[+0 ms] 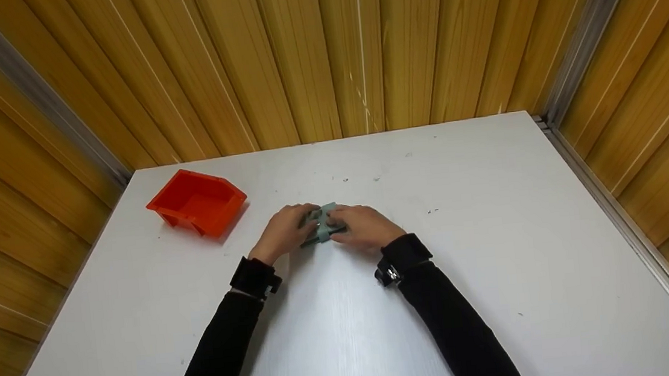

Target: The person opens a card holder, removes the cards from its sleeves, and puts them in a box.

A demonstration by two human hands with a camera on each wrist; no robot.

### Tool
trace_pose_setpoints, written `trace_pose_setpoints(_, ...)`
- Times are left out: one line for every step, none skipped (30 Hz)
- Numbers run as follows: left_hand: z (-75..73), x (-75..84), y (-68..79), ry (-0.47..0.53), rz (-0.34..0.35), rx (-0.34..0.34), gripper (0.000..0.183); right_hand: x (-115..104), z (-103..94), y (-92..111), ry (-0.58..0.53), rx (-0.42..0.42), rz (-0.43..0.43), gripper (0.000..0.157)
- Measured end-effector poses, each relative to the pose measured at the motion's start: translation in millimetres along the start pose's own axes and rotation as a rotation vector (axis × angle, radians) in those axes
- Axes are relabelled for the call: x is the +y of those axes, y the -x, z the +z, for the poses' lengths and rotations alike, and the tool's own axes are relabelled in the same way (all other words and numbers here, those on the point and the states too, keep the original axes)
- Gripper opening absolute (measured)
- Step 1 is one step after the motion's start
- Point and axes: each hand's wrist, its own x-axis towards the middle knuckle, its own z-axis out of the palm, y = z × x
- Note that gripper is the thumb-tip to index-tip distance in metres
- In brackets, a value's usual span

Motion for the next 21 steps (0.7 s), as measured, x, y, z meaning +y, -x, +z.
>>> trace_pose_setpoints(0.1,-0.9,2.8,-0.01,-0.004,0.013,0.035,-1.6,1.8,-1.7,-0.012,-0.001,-0.007,0.055)
trace_pose_setpoints(-0.2,-1.4,5.4,-0.011,-0.016,0.022,0.033,-2.9,3.4,-3.3,-0.021,0.004,-0.016,0.055)
trace_pose_setpoints(-0.3,-1.6,7.7,-0.013,-0.029,0.033,0.032,-4.0,4.6,-4.6,-0.024,0.012,-0.02,0.053)
trace_pose_setpoints(-0.4,-1.3,9.8,-0.013,-0.046,0.038,0.032,-5.0,5.5,-5.6,-0.024,0.024,-0.024,0.05)
trace_pose_setpoints(-0.3,-0.6,11.5,-0.006,-0.066,0.037,0.033,-6.1,6.1,-6.3,-0.018,0.042,-0.024,0.046)
trace_pose_setpoints(-0.1,0.5,13.1,0.006,-0.091,0.033,0.035,-6.9,6.6,-6.8,-0.004,0.065,-0.017,0.042)
trace_pose_setpoints(0.9,3.1,14.1,0.024,-0.116,0.022,0.038,-7.8,6.5,-5.8,0.015,0.091,-0.006,0.038)
trace_pose_setpoints(1.9,6.1,14.8,0.043,-0.137,0.011,0.041,-8.9,6.3,-4.5,0.035,0.12,0.01,0.034)
trace_pose_setpoints(3.3,9.1,15.4,0.067,-0.162,-0.004,0.045,-10.3,6.1,-3.2,0.059,0.148,0.025,0.031)
trace_pose_setpoints(4.7,12.2,15.9,0.096,-0.188,-0.019,0.051,-11.4,6.3,-2.4,0.082,0.175,0.035,0.028)
trace_pose_setpoints(6.1,15.2,16.5,0.122,-0.212,-0.033,0.056,-12.8,6.8,-1.8,0.097,0.198,0.045,0.026)
trace_pose_setpoints(7.6,17.9,17.2,0.145,-0.234,-0.044,0.06,-14.1,7.5,-1.2,0.112,0.215,0.049,0.025)
trace_pose_setpoints(8.9,20.2,18.0,0.165,-0.253,-0.054,0.063,-15.5,8.4,-0.9,0.122,0.226,0.046,0.025)
trace_pose_setpoints(10.2,21.9,19.0,0.18,-0.27,-0.06,0.067,-16.6,9.5,-0.5,0.122,0.232,0.046,0.025)
trace_pose_setpoints(11.5,23.2,20.1,0.19,-0.286,-0.066,0.069,-17.3,11.0,-0.3,0.123,0.234,0.042,0.025)
trace_pose_setpoints(11.7,24.0,20.0,0.195,-0.298,-0.067,0.07,-17.6,11.3,-0.9,0.126,0.238,0.036,0.025)
trace_pose_setpoints(11.8,24.5,19.8,0.198,-0.304,-0.065,0.07,-18.0,11.5,-1.3,0.124,0.238,0.032,0.025)
trace_pose_setpoints(11.9,24.6,19.8,0.2,-0.309,-0.062,0.07,-18.1,11.6,-1.6,0.126,0.24,0.028,0.024)
trace_pose_setpoints(11.5,24.6,19.5,0.201,-0.311,-0.062,0.068,-17.9,11.8,-1.8,0.125,0.243,0.027,0.024)
trace_pose_setpoints(11.0,24.4,19.0,0.2,-0.312,-0.062,0.067,-17.8,11.9,-2.0,0.123,0.247,0.025,0.024)
trace_pose_setpoints(10.2,24.3,18.4,0.203,-0.312,-0.063,0.066,-17.6,11.9,-2.2,0.129,0.256,0.018,0.023)
